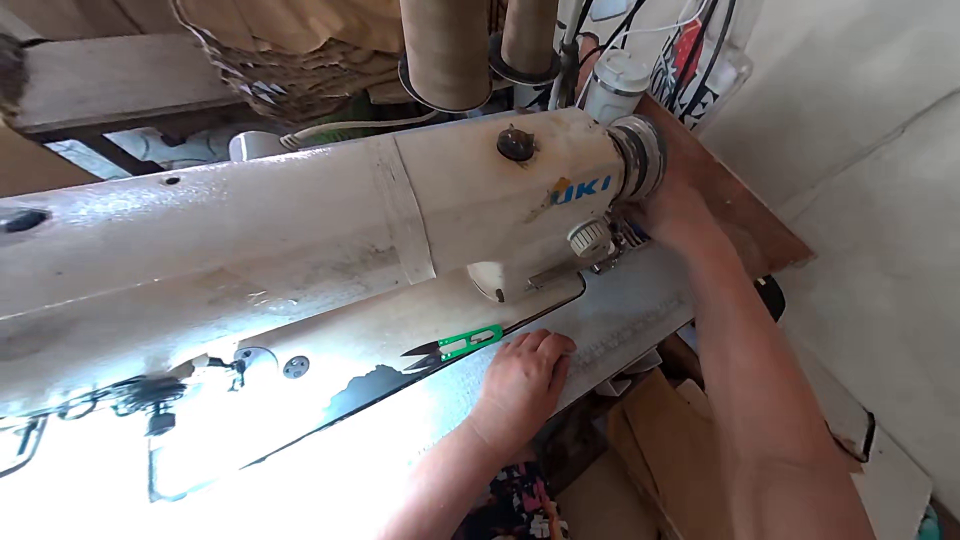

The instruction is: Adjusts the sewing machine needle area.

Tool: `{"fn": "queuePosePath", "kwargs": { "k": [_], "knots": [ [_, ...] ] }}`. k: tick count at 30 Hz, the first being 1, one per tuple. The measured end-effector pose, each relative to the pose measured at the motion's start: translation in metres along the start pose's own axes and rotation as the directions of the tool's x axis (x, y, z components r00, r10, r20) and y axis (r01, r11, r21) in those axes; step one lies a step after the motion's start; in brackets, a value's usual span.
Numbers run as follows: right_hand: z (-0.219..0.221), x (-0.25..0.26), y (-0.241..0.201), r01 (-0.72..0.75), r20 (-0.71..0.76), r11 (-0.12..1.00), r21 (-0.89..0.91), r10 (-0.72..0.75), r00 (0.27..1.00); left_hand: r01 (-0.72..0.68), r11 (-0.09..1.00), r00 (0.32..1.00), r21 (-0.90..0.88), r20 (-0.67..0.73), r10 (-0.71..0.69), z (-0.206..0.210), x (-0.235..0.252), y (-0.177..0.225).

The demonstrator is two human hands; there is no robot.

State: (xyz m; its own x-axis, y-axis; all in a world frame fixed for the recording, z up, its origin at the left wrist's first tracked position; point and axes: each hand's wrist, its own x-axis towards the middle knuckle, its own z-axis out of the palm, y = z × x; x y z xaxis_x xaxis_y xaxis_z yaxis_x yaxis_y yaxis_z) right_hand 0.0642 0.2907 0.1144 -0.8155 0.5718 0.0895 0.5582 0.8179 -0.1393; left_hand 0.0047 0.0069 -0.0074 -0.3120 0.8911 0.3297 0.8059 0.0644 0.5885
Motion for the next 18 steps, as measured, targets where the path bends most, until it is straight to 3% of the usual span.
{"fn": "queuePosePath", "kwargs": {
  "k": [2, 5, 9, 14, 18],
  "knots": [
    [0.014, 0.014, 0.001, -0.084, -0.011, 0.994, 0.063, 0.084, 0.996, 0.001, 1.000, 1.000, -0.002, 0.003, -0.001, 0.000, 0.000, 0.000],
    [0.039, 0.015, 0.019, -0.021, 0.057, 0.993, 0.120, 0.014, 0.998, -0.003, 1.000, 1.000, 0.009, 0.005, 0.003, -0.002, -0.001, 0.000],
    [0.026, -0.014, 0.031, -0.056, 0.185, 0.987, 0.153, 0.027, 0.982, -0.003, 1.000, 1.000, 0.017, 0.015, 0.002, -0.002, 0.000, 0.001],
    [-0.003, -0.011, 0.012, 0.025, 0.067, 0.998, 0.051, -0.029, 0.997, -0.001, 1.000, 1.000, 0.013, 0.003, 0.000, 0.000, 0.000, 0.001],
    [0.020, 0.015, 0.014, -0.006, 0.047, 0.999, 0.038, 0.004, 0.999, 0.005, 1.000, 1.000, 0.012, 0.016, -0.005, -0.001, -0.001, 0.001]
  ]
}}
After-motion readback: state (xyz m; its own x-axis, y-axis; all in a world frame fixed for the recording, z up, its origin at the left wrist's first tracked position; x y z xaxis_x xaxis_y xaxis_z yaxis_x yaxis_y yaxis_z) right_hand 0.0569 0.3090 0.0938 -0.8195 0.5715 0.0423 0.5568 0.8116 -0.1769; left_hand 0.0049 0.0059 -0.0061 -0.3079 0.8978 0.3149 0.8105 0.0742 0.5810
